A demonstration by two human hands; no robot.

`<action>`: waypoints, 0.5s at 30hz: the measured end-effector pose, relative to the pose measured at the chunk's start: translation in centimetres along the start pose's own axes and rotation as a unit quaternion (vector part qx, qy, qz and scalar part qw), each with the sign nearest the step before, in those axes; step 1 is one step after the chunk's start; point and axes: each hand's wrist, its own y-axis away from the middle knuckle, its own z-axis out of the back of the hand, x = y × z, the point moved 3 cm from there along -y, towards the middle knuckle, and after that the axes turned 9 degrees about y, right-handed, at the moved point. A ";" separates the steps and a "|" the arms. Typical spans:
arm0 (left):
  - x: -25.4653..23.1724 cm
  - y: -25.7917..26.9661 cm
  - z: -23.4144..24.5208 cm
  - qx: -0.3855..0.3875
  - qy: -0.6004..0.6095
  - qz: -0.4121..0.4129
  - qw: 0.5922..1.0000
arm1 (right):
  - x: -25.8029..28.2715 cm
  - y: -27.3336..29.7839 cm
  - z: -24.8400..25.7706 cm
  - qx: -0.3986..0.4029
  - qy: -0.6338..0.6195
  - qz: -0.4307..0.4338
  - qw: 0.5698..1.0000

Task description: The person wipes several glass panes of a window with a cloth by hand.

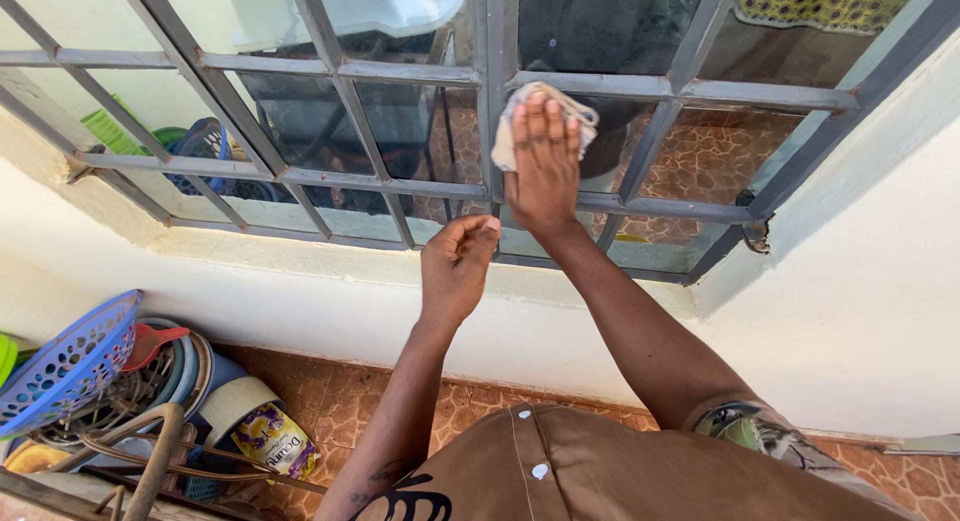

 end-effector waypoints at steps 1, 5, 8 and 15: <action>-0.3 0.1 -0.2 0.014 0.005 -0.012 1.000 | 0.6 0.2 -0.2 0.018 0.009 0.018 1.000; -0.8 0.6 0.3 0.002 -0.035 0.016 0.999 | 0.8 3.6 -0.1 0.049 -0.010 0.070 0.996; -0.8 0.5 1.2 -0.011 -0.006 -0.021 1.000 | 0.9 6.3 0.1 0.095 -0.015 0.089 0.991; -0.5 0.1 0.1 0.018 0.007 -0.043 0.999 | 0.7 -0.2 1.1 0.021 0.007 0.050 0.999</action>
